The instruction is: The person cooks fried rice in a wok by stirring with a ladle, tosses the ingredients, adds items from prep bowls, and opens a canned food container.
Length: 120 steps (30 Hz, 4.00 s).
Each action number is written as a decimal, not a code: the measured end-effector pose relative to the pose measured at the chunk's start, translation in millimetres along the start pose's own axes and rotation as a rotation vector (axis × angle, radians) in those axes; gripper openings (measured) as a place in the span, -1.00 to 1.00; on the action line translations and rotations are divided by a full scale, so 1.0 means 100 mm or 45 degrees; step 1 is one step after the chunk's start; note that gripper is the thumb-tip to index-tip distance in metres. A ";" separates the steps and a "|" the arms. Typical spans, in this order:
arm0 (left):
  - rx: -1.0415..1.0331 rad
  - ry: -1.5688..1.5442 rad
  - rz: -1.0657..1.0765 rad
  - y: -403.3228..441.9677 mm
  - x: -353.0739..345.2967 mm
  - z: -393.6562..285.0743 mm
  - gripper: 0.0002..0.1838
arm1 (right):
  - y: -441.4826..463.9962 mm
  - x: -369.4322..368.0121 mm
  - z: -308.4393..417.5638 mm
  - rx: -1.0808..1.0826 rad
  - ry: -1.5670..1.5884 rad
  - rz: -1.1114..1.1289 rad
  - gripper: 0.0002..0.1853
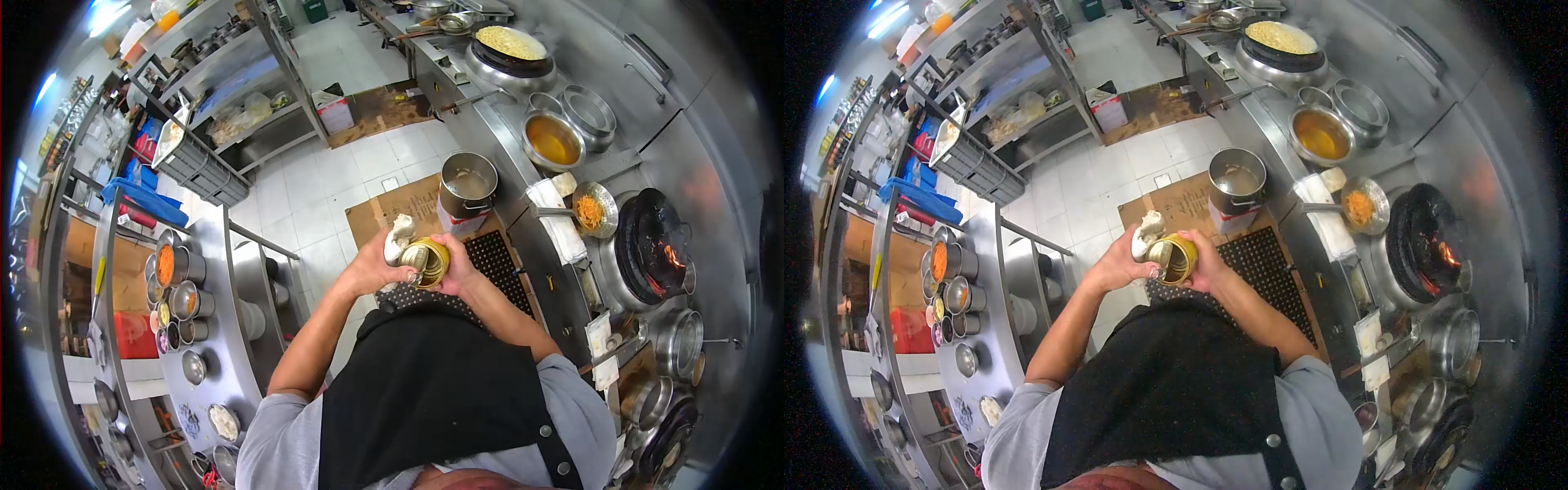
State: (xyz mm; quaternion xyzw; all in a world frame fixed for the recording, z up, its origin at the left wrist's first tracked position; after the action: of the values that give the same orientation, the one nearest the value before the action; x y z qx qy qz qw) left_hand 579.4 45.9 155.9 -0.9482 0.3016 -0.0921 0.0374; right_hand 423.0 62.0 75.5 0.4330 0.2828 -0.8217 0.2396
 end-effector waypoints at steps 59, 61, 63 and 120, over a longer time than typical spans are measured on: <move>0.897 0.269 -1.294 -2.24 3.59 3.66 -0.48 | 3.27 -0.91 -0.41 0.143 -0.125 -0.164 -0.20; 0.941 0.192 -1.364 -2.52 3.88 3.66 -0.47 | 3.35 -0.92 -0.59 0.093 -0.152 -0.231 -0.18; 0.939 0.143 -1.401 -2.71 4.04 3.75 -0.45 | 3.40 -0.74 -0.70 0.004 -0.048 -0.180 -0.22; 0.766 -0.494 0.936 4.30 -6.69 0.36 -0.36 | -3.35 1.09 -1.54 2.114 0.900 -1.663 -0.29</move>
State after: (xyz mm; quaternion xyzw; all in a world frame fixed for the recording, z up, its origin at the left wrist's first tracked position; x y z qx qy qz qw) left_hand -192.8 83.1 -35.4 -0.7265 0.5628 0.0219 0.3936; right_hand 242.3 392.7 -1.9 0.4364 -0.1289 -0.5545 -0.6968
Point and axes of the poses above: each hand's wrist, its own y-axis towards the middle knuckle, its own x-axis out of the back of the hand, z = x × y, the point moved 5 cm from there along y, towards the middle knuckle, and after that the axes turned 4 degrees about z, right-handed, at the moved point
